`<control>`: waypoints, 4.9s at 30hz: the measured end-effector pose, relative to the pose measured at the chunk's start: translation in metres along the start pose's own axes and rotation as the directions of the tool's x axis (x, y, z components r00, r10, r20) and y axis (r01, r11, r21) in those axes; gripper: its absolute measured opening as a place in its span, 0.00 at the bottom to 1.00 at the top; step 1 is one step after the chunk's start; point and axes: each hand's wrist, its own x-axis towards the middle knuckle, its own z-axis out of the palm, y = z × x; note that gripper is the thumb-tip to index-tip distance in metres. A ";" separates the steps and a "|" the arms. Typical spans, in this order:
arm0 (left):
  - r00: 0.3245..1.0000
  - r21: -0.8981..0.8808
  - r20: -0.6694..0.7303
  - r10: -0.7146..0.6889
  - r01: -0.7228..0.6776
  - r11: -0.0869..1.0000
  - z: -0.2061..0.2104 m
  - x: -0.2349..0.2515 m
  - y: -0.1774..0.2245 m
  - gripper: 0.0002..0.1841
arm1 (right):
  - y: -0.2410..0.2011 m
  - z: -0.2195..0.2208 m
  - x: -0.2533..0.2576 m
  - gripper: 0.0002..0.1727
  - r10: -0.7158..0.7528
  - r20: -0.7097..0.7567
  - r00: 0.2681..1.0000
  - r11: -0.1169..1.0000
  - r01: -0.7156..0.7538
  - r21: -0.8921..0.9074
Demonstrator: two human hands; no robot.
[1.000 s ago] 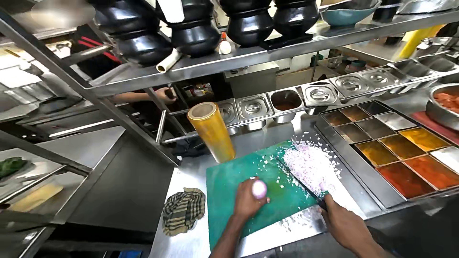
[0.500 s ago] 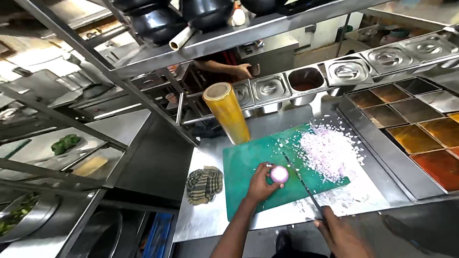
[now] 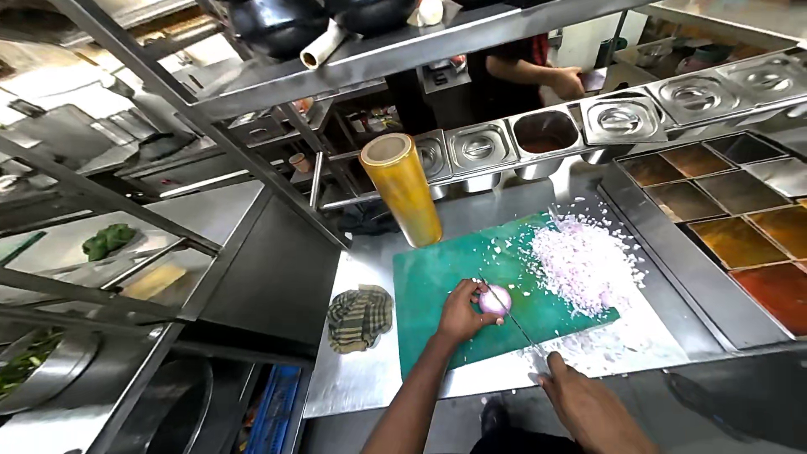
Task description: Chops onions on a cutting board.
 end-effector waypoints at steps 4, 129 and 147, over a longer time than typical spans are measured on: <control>1.000 0.002 -0.021 -0.004 0.004 1.000 0.001 -0.001 0.001 0.35 | -0.021 -0.019 0.026 0.27 -0.005 0.064 0.998 1.000 0.005 -0.001; 0.912 -0.016 0.028 0.409 -0.409 0.912 0.014 0.021 -0.002 0.25 | 0.013 0.056 -0.015 0.22 0.071 -0.104 0.992 0.997 -0.068 0.027; 0.906 -0.044 0.003 0.423 -0.422 0.905 0.014 0.023 -0.005 0.25 | 0.009 0.054 -0.020 0.20 0.082 -0.097 0.992 0.997 -0.082 0.003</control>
